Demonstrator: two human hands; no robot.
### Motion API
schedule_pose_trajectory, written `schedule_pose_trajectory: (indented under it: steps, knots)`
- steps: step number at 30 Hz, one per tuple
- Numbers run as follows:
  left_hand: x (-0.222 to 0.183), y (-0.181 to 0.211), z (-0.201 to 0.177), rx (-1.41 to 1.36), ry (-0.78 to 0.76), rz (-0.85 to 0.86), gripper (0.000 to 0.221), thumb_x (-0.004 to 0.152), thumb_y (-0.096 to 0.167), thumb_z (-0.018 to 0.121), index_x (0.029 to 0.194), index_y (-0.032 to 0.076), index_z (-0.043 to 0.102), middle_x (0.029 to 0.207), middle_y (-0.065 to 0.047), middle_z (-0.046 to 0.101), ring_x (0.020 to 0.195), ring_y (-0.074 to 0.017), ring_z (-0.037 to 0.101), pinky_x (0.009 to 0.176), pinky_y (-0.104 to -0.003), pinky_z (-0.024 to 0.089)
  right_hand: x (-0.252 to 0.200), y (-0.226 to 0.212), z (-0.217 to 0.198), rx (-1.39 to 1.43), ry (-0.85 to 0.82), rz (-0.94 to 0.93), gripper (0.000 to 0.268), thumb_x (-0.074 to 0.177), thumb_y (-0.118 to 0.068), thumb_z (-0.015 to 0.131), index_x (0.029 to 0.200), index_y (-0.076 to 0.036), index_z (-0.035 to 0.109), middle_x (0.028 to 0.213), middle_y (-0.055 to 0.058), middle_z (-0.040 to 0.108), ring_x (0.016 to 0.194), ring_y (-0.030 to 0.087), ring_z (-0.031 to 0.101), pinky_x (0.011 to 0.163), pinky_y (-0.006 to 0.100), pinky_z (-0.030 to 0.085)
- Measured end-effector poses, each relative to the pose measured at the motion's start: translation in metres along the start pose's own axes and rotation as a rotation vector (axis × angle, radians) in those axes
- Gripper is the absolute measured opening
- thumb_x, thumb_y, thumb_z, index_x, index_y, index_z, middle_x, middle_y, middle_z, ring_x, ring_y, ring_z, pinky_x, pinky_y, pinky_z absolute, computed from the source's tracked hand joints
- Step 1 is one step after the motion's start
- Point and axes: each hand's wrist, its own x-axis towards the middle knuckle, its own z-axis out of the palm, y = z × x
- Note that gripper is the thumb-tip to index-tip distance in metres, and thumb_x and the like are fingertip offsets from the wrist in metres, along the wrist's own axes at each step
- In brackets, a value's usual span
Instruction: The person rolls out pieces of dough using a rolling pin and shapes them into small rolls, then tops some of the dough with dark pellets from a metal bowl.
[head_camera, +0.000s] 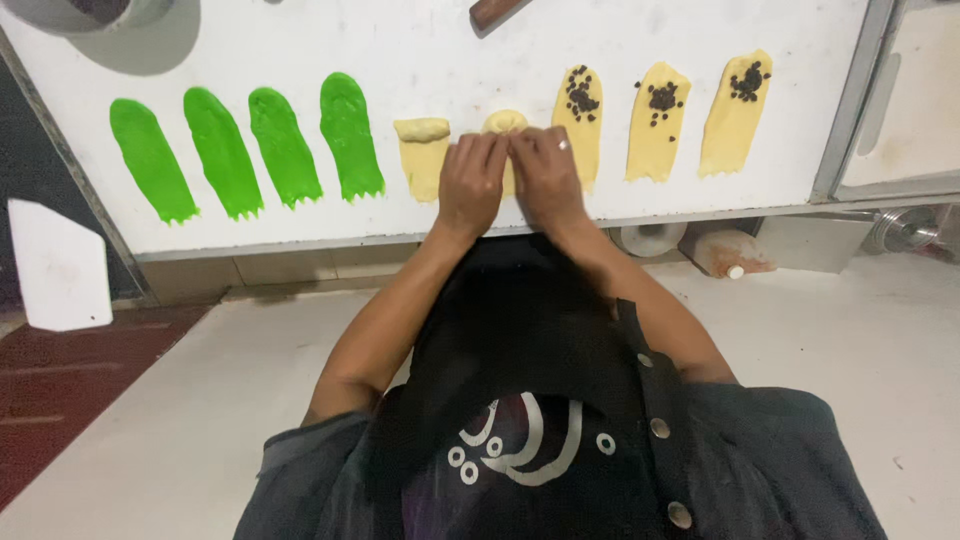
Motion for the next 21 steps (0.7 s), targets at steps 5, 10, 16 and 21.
schedule_pose_trajectory:
  steps: [5,10,16,21]
  knots:
    - [-0.008,-0.009,-0.001,-0.149,-0.201,-0.095,0.006,0.096,0.006,0.066,0.099,0.004,0.071,0.098,-0.009,0.059,0.095,-0.0328,0.059,0.069,-0.040,0.041,-0.005,0.004,-0.009,-0.037,-0.214,-0.003,0.011,0.097,-0.012,0.066,0.101,-0.007,0.076,0.100,0.012,0.060,0.091,0.036,0.058,0.071,0.041,0.045]
    - [0.037,-0.035,-0.018,-0.353,-0.404,-0.202,0.017,0.088,0.009,0.079,0.094,0.004,0.064,0.094,-0.010,0.058,0.093,-0.0318,0.055,0.079,-0.043,0.045,0.043,0.024,-0.036,0.103,-0.423,0.068,0.028,0.096,-0.015,0.080,0.118,-0.001,0.069,0.101,0.017,0.062,0.092,0.034,0.061,0.079,0.039,0.056]
    - [0.053,-0.052,-0.008,-0.234,-0.495,-0.145,0.010,0.087,0.009,0.084,0.092,0.008,0.076,0.084,-0.009,0.067,0.082,-0.0263,0.056,0.074,-0.040,0.038,0.075,0.028,-0.035,0.244,-0.547,0.059,0.014,0.092,0.003,0.082,0.102,0.005,0.073,0.086,0.015,0.064,0.073,0.027,0.059,0.060,0.033,0.049]
    - [0.054,-0.060,-0.001,-0.139,-0.355,-0.036,0.011,0.085,0.013,0.083,0.088,0.012,0.072,0.085,-0.005,0.062,0.084,-0.0277,0.056,0.070,-0.043,0.037,0.072,0.040,-0.022,0.230,-0.447,-0.039,0.023,0.090,0.007,0.085,0.105,0.006,0.068,0.092,0.017,0.058,0.080,0.032,0.058,0.064,0.039,0.047]
